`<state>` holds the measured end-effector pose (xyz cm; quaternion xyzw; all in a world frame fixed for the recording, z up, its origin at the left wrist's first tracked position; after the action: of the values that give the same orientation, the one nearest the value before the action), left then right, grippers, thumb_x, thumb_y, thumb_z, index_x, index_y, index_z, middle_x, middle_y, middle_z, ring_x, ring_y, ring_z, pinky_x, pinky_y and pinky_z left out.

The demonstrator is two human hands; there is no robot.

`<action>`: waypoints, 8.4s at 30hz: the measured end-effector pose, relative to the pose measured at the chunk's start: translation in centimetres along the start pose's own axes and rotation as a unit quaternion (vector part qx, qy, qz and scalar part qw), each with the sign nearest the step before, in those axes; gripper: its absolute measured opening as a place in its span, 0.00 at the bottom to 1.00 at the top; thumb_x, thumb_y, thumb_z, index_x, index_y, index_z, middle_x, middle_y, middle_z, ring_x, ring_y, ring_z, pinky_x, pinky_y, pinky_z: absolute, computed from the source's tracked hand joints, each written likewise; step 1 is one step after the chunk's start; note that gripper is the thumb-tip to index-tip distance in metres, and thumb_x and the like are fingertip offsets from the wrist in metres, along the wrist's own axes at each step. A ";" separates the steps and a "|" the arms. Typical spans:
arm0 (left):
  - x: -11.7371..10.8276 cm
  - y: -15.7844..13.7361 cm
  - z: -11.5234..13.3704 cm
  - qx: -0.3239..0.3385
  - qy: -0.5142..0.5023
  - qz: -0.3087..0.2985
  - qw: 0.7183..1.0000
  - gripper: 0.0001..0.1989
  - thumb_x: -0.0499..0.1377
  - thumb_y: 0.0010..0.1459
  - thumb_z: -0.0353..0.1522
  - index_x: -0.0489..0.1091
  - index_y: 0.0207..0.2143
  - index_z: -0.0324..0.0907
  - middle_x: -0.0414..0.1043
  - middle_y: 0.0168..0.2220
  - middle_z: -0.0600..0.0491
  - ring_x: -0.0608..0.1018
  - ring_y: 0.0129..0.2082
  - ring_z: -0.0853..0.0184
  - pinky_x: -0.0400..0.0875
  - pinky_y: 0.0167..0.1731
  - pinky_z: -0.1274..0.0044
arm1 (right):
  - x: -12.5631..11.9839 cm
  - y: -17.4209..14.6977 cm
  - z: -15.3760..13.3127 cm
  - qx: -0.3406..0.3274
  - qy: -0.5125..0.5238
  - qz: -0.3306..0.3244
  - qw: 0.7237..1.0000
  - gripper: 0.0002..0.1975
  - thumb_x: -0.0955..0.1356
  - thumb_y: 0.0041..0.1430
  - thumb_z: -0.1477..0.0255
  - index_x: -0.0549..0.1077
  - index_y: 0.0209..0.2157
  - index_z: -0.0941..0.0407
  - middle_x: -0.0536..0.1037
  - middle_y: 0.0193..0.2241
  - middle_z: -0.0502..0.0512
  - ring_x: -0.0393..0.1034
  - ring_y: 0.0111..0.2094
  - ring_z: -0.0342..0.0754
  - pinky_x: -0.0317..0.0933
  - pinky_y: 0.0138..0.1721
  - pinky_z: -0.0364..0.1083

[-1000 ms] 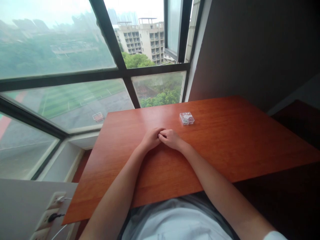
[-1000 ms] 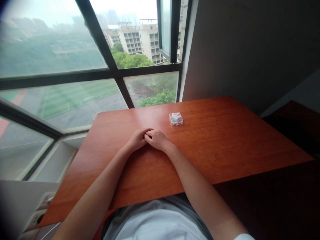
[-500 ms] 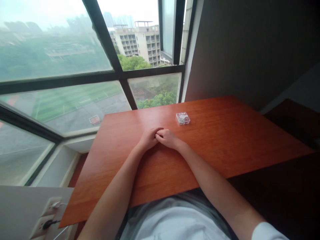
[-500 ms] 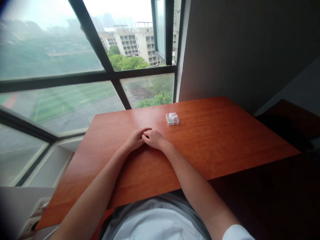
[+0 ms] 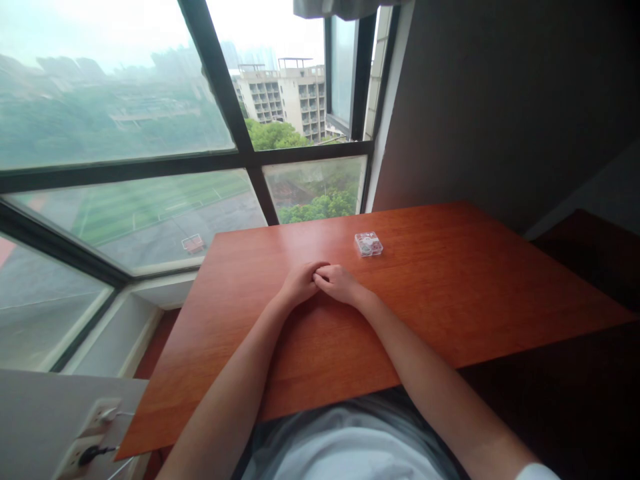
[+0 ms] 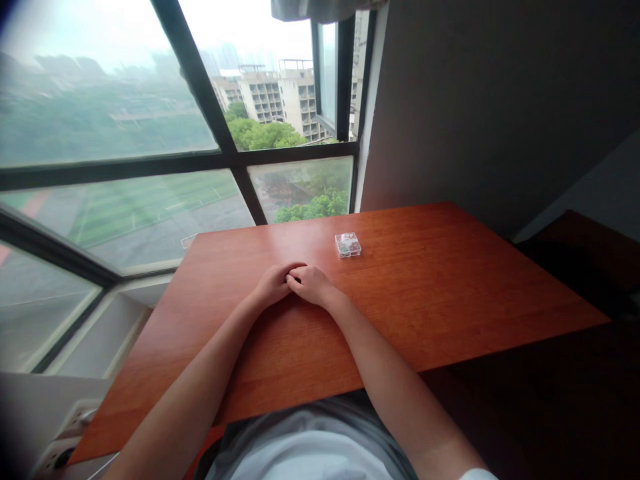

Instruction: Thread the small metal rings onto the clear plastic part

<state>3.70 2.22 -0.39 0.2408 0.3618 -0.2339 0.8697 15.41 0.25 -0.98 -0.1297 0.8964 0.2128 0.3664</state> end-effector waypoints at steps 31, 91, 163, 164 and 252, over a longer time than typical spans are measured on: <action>0.1 -0.2 -0.3 -0.003 0.018 0.005 1.000 0.22 0.54 0.47 0.24 0.76 0.45 0.40 0.79 0.43 0.49 0.79 0.40 0.61 0.72 0.42 0.74 | 0.0 0.0 -0.1 0.013 -0.002 -0.016 1.000 0.12 0.63 0.63 0.73 0.74 0.27 0.57 0.76 0.26 0.51 0.66 0.28 0.43 0.52 0.31 0.42; 0.0 -0.2 -0.1 0.000 0.014 0.006 1.000 0.22 0.54 0.47 0.23 0.76 0.45 0.40 0.79 0.42 0.49 0.79 0.40 0.61 0.71 0.40 0.74 | -0.1 0.0 -0.1 0.009 0.005 -0.014 1.000 0.12 0.63 0.63 0.73 0.74 0.27 0.57 0.76 0.27 0.52 0.66 0.28 0.43 0.52 0.31 0.42; 0.0 -0.1 -1.0 -0.045 0.149 0.064 0.986 0.30 0.58 0.55 0.32 0.58 0.60 0.36 0.69 0.55 0.40 0.73 0.53 0.53 0.66 0.53 0.63 | -1.6 0.0 0.8 -0.034 -0.039 0.072 0.996 0.12 0.66 0.56 0.77 0.79 0.39 0.52 0.79 0.48 0.51 0.69 0.53 0.47 0.54 0.60 0.51; 0.0 -0.2 -0.9 -0.044 0.150 0.063 0.986 0.30 0.58 0.56 0.33 0.59 0.60 0.37 0.69 0.56 0.40 0.73 0.54 0.53 0.66 0.53 0.63 | -1.7 0.0 0.8 -0.026 -0.037 0.078 0.996 0.13 0.66 0.56 0.77 0.78 0.40 0.52 0.79 0.48 0.52 0.69 0.52 0.48 0.55 0.60 0.51; -0.4 0.1 -0.6 0.024 -0.257 -0.005 0.966 0.29 0.69 0.46 0.35 0.64 0.50 0.39 0.71 0.45 0.48 0.74 0.44 0.61 0.70 0.45 0.70 | -3.5 -0.9 -1.2 0.173 -0.172 0.018 0.970 0.26 0.59 0.63 0.57 0.65 0.61 0.48 0.78 0.43 0.58 0.73 0.43 0.54 0.63 0.43 0.48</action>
<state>3.13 2.76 -0.43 0.1913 0.1220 -0.3007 0.9263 17.48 -0.83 2.00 -0.0093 0.8452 0.0800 0.5283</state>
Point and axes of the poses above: each hand's wrist, its own y-axis towards the middle knuckle, its own x-axis out of the palm, z = x × y, the point moved 4 cm from there along y, towards the middle knuckle
